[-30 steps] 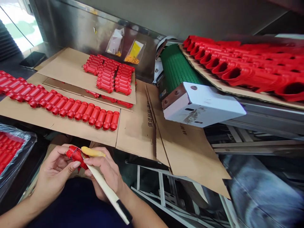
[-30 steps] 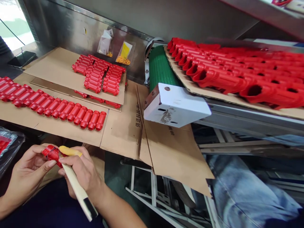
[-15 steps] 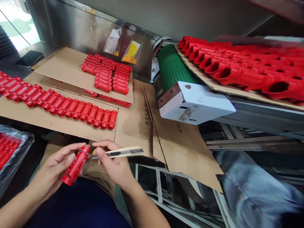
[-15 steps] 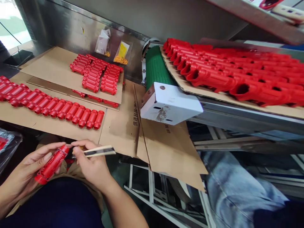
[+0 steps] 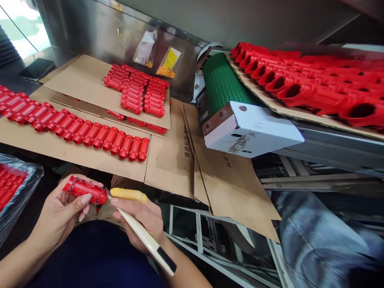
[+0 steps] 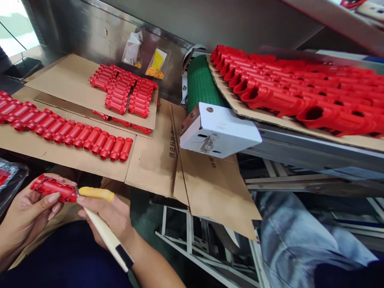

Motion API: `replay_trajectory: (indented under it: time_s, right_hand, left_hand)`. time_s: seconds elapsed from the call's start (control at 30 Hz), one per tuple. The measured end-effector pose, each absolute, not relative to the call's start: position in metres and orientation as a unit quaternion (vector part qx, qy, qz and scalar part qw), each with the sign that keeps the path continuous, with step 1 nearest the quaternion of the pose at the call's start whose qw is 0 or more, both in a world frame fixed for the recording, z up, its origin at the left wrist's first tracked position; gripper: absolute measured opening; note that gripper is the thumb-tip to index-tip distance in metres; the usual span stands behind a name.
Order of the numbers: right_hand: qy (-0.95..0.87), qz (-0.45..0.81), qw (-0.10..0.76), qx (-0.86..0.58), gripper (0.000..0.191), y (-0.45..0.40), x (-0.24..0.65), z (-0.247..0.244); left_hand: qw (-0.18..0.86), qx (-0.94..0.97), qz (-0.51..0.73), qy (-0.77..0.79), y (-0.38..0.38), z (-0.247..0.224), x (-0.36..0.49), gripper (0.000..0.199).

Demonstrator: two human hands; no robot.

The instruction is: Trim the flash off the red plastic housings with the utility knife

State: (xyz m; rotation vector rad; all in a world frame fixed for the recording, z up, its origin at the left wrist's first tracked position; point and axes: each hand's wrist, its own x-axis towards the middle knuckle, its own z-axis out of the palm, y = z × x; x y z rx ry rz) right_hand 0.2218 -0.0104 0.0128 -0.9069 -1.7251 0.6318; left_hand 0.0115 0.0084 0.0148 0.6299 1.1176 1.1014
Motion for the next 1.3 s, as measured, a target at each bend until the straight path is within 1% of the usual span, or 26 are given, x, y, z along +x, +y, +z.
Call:
replay_trajectory:
  time_s: [0.1,0.17,0.27,0.57,0.67,0.8,0.9,1.07,1.3]
  right_hand:
    - [-0.715,0.257,0.538,-0.364,0.038,-0.008,0.219,0.01]
    - [-0.714,0.257,0.545,-0.358,0.04,-0.007,0.217,0.007]
    - [-0.715,0.259,0.545,-0.354,0.042,-0.006,0.216,0.005]
    - [-0.716,0.262,0.536,-0.363,0.036,-0.008,0.217,0.008]
    - [-0.712,0.265,0.535,-0.369,0.03,-0.009,0.216,0.01]
    - [-0.691,0.305,0.531,-0.383,0.022,-0.012,0.216,0.011]
    - [-0.68,0.327,0.534,-0.382,0.024,-0.014,0.215,0.011]
    - [-0.68,0.322,0.535,-0.384,0.028,-0.016,0.215,0.012]
    - [-0.675,0.305,0.535,-0.407,0.022,-0.021,0.217,0.012]
  left_hand:
    - [0.681,0.297,0.461,0.486,0.008,0.008,0.007,0.031]
    - [0.686,0.298,0.456,0.483,0.006,0.006,0.005,0.032]
    - [0.688,0.299,0.457,0.477,0.005,0.006,0.005,0.032]
    - [0.692,0.296,0.458,0.473,0.004,0.006,0.006,0.031]
    - [0.694,0.297,0.46,0.467,0.004,0.006,0.006,0.03]
    - [0.712,0.288,0.45,0.455,0.003,0.005,0.004,0.035]
    - [0.722,0.277,0.445,0.451,0.003,0.005,0.003,0.037]
    - [0.71,0.271,0.456,0.463,0.003,0.007,0.003,0.038]
    - [0.696,0.27,0.481,0.461,0.005,0.01,0.006,0.036]
